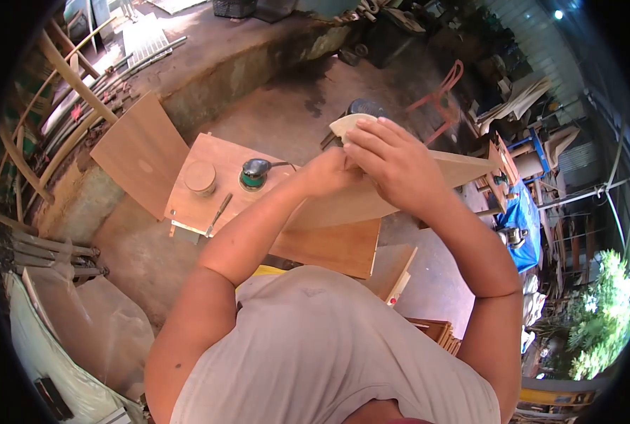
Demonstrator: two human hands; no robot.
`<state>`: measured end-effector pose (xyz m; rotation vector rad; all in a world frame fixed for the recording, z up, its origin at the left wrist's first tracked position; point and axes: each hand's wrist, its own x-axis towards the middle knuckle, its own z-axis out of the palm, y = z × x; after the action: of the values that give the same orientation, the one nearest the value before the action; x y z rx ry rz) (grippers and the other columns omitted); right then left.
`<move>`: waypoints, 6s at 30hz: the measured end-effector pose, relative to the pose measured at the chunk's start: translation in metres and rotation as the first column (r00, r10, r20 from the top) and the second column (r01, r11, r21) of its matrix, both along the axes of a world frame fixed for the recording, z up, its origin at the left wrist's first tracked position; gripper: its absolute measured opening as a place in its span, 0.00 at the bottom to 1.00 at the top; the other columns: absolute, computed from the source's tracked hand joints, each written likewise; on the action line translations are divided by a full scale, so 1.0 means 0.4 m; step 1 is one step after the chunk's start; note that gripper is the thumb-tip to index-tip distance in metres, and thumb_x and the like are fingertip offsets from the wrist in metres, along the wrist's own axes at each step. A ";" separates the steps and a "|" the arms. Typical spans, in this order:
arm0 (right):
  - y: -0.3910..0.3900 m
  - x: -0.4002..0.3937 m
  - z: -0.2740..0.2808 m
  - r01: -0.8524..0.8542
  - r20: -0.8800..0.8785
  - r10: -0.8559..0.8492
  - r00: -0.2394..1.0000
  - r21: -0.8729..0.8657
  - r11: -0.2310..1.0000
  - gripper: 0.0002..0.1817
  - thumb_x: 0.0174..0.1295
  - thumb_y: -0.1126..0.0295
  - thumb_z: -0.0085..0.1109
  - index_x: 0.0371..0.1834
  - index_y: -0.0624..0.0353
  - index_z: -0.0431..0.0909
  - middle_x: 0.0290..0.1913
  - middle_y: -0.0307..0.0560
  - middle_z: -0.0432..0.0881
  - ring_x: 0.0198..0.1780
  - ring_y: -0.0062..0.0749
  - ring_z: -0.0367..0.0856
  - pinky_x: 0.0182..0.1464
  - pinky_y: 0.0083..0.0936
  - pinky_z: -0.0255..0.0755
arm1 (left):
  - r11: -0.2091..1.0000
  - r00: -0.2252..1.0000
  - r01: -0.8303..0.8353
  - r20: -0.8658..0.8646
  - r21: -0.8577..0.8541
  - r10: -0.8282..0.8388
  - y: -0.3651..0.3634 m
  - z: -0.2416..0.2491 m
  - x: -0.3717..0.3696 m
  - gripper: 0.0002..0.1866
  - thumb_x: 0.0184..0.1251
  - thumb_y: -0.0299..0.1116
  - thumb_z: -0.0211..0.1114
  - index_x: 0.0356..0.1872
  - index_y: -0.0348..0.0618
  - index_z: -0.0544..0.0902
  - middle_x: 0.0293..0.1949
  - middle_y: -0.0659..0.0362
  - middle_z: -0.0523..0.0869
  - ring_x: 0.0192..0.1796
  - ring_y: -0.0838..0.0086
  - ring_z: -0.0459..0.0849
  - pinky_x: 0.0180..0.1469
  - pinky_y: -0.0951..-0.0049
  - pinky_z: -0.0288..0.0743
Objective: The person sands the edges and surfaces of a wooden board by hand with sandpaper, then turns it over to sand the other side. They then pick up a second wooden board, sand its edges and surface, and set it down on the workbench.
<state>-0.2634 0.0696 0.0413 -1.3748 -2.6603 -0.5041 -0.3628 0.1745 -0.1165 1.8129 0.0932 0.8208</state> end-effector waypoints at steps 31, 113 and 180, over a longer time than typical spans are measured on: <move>0.000 0.251 -0.094 0.392 -0.631 -0.376 0.679 -0.121 0.912 0.25 0.55 0.82 0.46 0.58 0.62 0.77 0.59 0.58 0.79 0.61 0.51 0.76 0.64 0.35 0.68 | 0.890 0.949 0.165 0.315 -0.425 -0.026 -0.041 0.080 0.003 0.23 0.78 0.41 0.49 0.56 0.31 0.81 0.53 0.52 0.85 0.54 0.71 0.81 0.60 0.70 0.71; -0.043 0.149 -0.127 0.061 -0.095 -0.032 0.995 0.312 0.948 0.24 0.59 0.73 0.52 0.62 0.51 0.76 0.66 0.44 0.75 0.70 0.41 0.69 0.71 0.43 0.60 | 0.978 0.978 -0.186 -0.113 -0.092 0.176 -0.016 0.020 -0.003 0.16 0.59 0.35 0.70 0.44 0.35 0.83 0.33 0.48 0.88 0.36 0.64 0.87 0.40 0.66 0.77; -0.338 0.665 -0.233 0.680 -0.622 -0.412 0.666 0.278 0.678 0.26 0.49 0.82 0.53 0.55 0.57 0.80 0.50 0.50 0.83 0.58 0.49 0.76 0.64 0.42 0.67 | 0.945 0.854 -0.309 -0.407 0.105 0.324 -0.126 -0.002 -0.112 0.20 0.65 0.30 0.67 0.54 0.27 0.79 0.53 0.50 0.84 0.54 0.66 0.81 0.57 0.66 0.73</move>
<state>0.0025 -0.0658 -0.0520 -1.8199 -1.4850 -0.6845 -0.4076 0.1241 -0.1172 2.0144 0.6783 0.6430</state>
